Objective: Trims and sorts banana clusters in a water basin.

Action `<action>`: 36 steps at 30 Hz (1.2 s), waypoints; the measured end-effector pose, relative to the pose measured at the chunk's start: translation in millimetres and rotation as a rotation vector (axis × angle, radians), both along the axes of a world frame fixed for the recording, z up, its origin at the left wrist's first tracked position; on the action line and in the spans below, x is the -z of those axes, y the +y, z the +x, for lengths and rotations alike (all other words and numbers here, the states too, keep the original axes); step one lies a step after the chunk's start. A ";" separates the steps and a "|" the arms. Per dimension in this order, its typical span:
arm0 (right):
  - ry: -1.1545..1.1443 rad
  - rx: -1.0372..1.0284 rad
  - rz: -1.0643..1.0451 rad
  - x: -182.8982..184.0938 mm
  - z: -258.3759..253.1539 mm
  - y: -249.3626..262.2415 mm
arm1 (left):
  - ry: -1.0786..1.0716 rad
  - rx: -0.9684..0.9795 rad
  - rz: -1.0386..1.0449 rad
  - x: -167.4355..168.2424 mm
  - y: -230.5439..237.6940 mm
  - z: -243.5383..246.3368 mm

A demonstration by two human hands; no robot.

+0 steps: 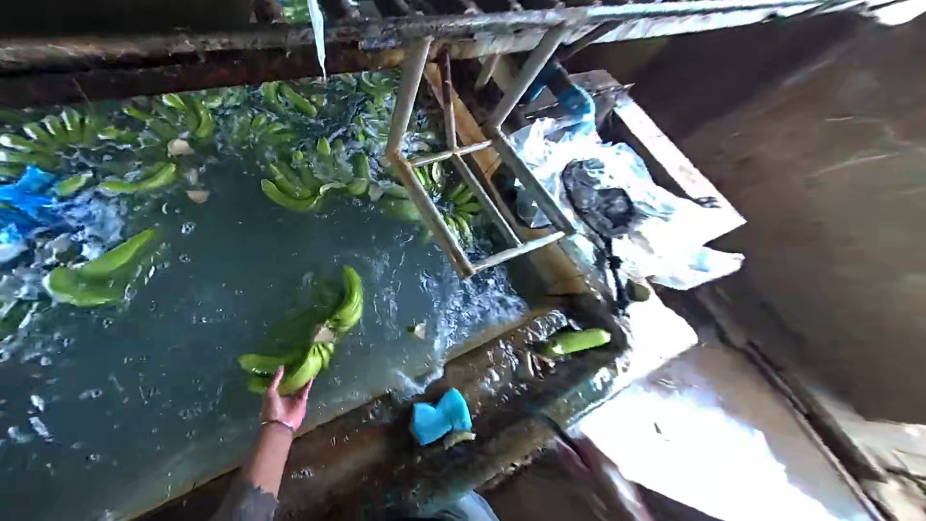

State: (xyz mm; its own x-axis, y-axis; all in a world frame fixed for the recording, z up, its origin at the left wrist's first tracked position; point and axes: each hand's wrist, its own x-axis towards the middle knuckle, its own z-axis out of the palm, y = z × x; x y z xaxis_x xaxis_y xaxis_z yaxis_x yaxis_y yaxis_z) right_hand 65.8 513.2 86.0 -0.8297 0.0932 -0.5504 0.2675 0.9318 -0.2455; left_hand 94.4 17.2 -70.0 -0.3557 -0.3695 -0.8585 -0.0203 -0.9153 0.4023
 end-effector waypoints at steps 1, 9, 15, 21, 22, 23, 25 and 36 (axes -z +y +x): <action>-0.021 -0.107 -0.090 14.4 -43.6 -59.8 | -0.010 -0.043 0.015 -7.0 8.8 -8.0; -0.067 -0.420 -0.305 94.3 -183.7 -351.9 | -0.151 -0.128 0.087 -62.1 31.9 -73.8; -0.066 -0.439 -0.305 116.8 -194.3 -386.4 | -0.232 -0.151 0.139 -76.8 27.0 -110.9; -0.347 -0.233 -0.534 88.8 -185.8 -374.1 | -0.190 -0.117 0.080 -83.7 34.7 -116.3; -0.405 -0.220 -0.587 74.9 -180.4 -369.4 | -0.179 -0.122 0.057 -83.5 35.2 -116.6; -0.450 -0.237 -0.663 55.6 -177.9 -365.2 | -0.144 -0.104 0.017 -81.6 31.2 -118.5; -0.367 -0.317 -0.698 24.3 -178.6 -355.0 | -0.068 -0.058 -0.058 -77.5 26.0 -118.4; -0.510 -0.182 -0.725 80.9 -169.2 -359.8 | -0.080 -0.194 -0.210 -47.0 49.4 -98.1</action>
